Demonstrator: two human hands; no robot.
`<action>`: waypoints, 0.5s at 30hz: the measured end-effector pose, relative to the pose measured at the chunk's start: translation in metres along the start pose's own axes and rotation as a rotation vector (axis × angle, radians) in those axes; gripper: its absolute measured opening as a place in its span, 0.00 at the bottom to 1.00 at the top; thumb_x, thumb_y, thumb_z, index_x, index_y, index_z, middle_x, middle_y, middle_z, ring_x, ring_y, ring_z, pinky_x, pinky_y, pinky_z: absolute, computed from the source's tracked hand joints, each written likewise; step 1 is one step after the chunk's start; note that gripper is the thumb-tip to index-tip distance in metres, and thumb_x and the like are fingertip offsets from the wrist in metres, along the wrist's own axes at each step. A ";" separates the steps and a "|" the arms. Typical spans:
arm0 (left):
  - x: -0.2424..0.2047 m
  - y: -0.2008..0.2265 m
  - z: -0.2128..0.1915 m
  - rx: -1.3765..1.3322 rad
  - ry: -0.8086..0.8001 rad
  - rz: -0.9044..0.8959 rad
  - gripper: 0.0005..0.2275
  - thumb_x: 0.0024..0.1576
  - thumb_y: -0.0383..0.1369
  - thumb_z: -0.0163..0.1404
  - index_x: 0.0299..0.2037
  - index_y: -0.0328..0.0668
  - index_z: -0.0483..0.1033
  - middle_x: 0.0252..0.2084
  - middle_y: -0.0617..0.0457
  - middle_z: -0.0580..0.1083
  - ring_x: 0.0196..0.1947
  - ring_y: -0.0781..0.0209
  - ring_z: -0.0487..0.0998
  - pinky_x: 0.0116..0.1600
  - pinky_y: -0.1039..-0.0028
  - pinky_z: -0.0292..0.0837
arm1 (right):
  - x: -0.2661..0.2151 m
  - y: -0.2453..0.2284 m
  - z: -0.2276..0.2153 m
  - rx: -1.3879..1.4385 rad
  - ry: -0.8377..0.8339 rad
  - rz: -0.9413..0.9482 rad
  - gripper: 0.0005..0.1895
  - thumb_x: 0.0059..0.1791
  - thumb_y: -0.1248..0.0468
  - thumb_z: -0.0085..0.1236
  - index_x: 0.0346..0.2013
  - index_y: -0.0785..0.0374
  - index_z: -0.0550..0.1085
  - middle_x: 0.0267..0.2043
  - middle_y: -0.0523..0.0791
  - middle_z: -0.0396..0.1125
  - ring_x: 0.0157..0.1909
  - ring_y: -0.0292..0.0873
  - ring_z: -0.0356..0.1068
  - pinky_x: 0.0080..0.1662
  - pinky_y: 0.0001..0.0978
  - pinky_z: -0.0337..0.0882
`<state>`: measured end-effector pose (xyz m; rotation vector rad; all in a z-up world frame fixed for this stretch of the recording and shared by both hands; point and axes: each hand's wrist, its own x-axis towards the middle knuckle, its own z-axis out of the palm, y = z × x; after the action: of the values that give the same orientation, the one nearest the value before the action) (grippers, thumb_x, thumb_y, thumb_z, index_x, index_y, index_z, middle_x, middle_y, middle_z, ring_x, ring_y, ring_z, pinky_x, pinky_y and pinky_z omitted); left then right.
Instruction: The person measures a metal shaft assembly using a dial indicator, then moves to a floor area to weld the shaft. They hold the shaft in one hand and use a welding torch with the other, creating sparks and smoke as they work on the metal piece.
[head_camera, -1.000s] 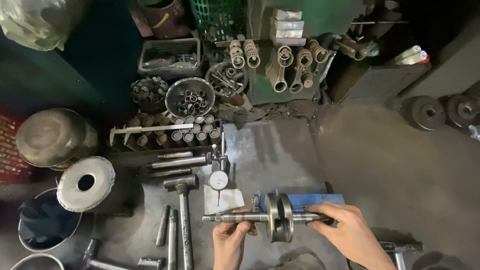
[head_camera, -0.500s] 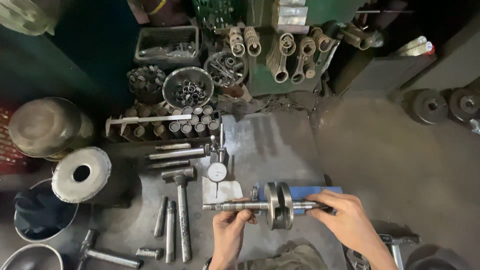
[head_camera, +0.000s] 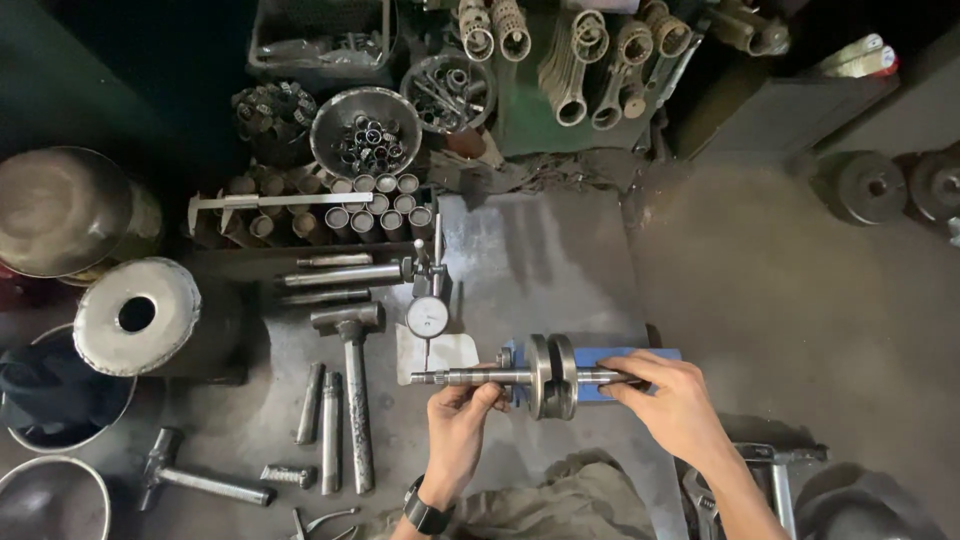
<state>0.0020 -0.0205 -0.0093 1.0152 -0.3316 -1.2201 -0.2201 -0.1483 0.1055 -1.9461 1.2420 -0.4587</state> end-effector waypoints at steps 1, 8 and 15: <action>0.002 -0.005 -0.003 0.023 0.018 -0.010 0.11 0.59 0.24 0.53 0.49 0.26 0.79 0.36 0.50 0.79 0.34 0.63 0.77 0.43 0.70 0.77 | 0.001 0.003 0.002 0.001 -0.003 -0.004 0.15 0.39 0.69 0.67 0.40 0.67 0.81 0.35 0.45 0.77 0.34 0.41 0.75 0.40 0.32 0.72; 0.005 -0.027 -0.014 0.005 0.040 -0.002 0.09 0.60 0.25 0.54 0.48 0.26 0.80 0.35 0.50 0.78 0.33 0.64 0.76 0.43 0.70 0.76 | 0.007 0.018 0.017 0.030 -0.055 0.089 0.16 0.40 0.69 0.67 0.42 0.66 0.81 0.34 0.46 0.76 0.33 0.42 0.74 0.40 0.32 0.72; 0.011 -0.052 -0.028 -0.007 0.096 -0.058 0.08 0.60 0.26 0.54 0.45 0.26 0.79 0.35 0.50 0.78 0.32 0.65 0.76 0.41 0.71 0.75 | 0.011 0.037 0.031 -0.029 -0.073 0.049 0.16 0.40 0.68 0.66 0.42 0.66 0.81 0.36 0.46 0.76 0.35 0.43 0.75 0.41 0.34 0.73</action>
<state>-0.0063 -0.0171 -0.0683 1.0798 -0.2243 -1.2195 -0.2173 -0.1539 0.0562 -1.9344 1.2534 -0.3439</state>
